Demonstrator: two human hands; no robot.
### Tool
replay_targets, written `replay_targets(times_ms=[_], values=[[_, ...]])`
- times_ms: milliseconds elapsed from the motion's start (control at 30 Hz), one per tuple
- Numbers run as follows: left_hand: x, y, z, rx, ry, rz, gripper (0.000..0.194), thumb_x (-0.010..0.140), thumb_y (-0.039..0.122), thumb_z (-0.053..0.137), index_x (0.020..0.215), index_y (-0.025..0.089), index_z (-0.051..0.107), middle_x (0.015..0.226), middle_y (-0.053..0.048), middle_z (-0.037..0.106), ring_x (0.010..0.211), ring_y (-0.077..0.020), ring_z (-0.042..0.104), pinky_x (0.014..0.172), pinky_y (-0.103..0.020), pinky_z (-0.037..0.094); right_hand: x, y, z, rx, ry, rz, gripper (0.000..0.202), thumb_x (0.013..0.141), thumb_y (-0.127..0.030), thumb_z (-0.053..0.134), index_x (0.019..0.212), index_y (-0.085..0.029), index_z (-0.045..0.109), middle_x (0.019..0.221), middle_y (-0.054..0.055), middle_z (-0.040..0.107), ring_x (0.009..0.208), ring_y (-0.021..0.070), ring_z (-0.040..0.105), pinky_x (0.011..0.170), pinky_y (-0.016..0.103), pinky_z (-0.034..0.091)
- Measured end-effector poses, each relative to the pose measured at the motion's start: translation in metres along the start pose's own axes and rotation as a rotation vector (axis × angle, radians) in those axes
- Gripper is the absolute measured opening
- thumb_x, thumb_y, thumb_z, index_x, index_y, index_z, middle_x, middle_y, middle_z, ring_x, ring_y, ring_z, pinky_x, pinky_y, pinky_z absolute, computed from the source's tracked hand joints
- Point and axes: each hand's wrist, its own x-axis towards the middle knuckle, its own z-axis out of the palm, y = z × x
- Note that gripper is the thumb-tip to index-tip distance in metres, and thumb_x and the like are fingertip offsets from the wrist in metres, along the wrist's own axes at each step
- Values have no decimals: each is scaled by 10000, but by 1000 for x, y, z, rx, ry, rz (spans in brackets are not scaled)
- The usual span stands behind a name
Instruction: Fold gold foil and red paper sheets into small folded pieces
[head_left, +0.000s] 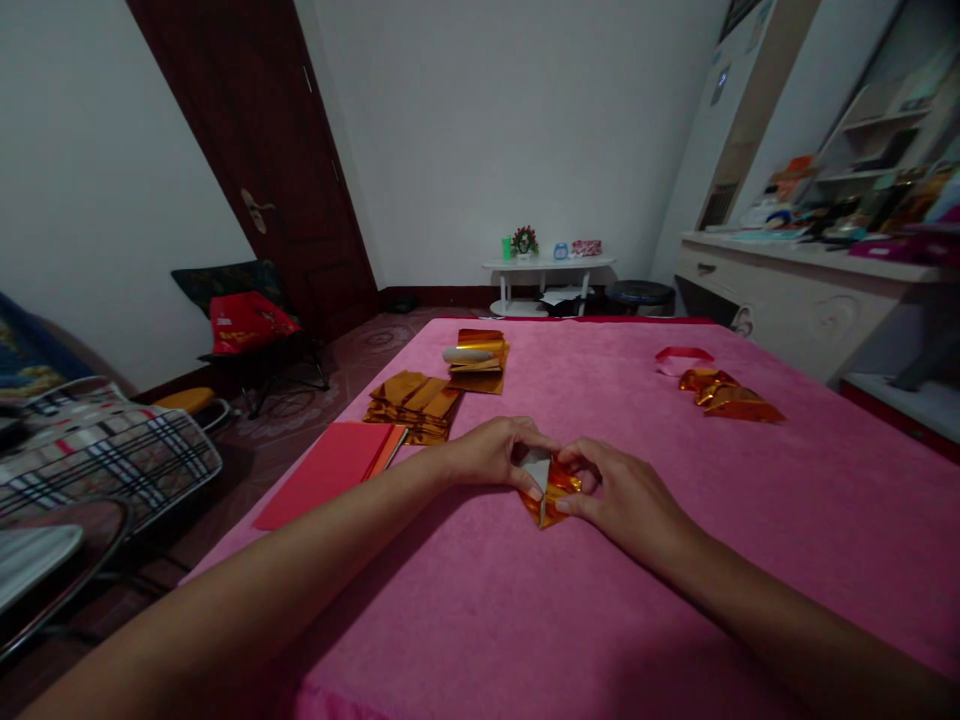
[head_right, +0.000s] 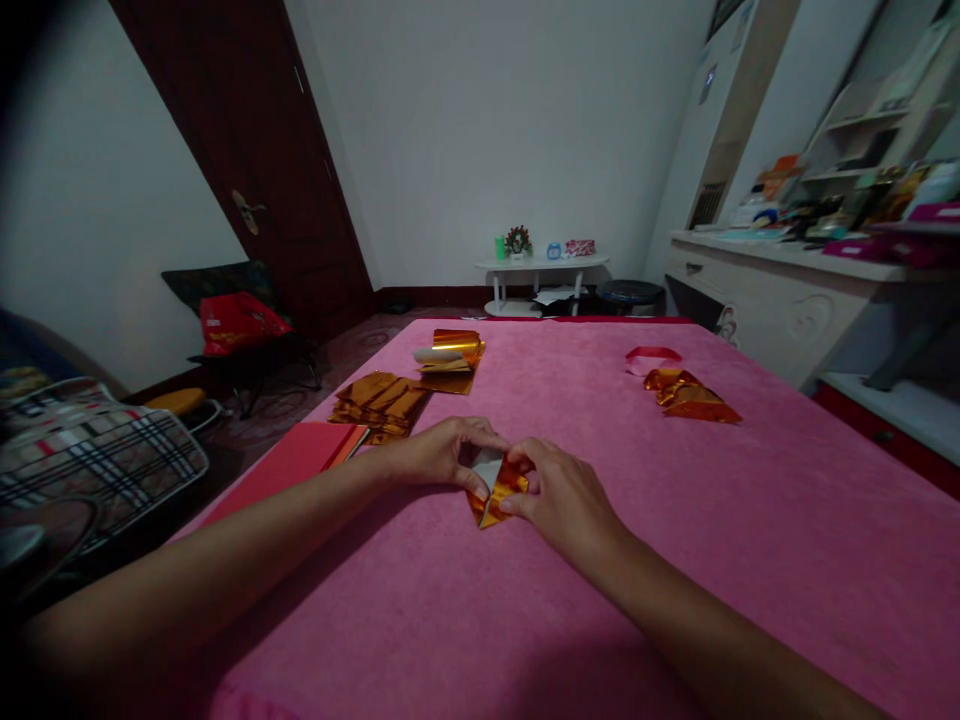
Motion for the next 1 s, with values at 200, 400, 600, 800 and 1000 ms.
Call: replay_targets(times_ms=[200,400,600,800,1000], values=[[-11,9,7,-102,174,-111,891,527,416,806,1324,240,449,931,-34,594,781,-159,517,695,-251,402,2,9,11,200,-53,9,296,623,-161,630,907,-234,595,780,-23,621,588,115,501,555,242,366],[-26,10,1,-805,302,-338,714,733,610,555,1253,122,524,876,-105,631,724,-152,570,692,-279,430,30,10,7,451,-273,-51,192,620,-107,572,795,-170,621,637,-31,527,583,101,444,534,218,342],[-39,-4,1,-930,321,-414,514,726,529,628,959,74,685,768,-97,644,628,-114,562,628,-232,431,51,11,11,454,-365,-113,153,686,-104,479,738,-152,615,700,9,603,657,126,542,623,243,401],[-40,3,0,-787,328,-475,503,646,436,736,1014,97,684,713,-59,644,527,-70,502,531,-200,397,50,12,22,368,-283,-162,183,675,-75,461,717,-174,609,716,2,627,673,130,568,618,231,412],[-35,10,1,-700,270,-529,482,597,367,781,991,102,694,644,-49,641,498,-72,505,501,-198,396,48,4,20,399,-258,-197,163,680,-89,481,705,-177,616,692,-2,608,654,128,552,607,232,417]])
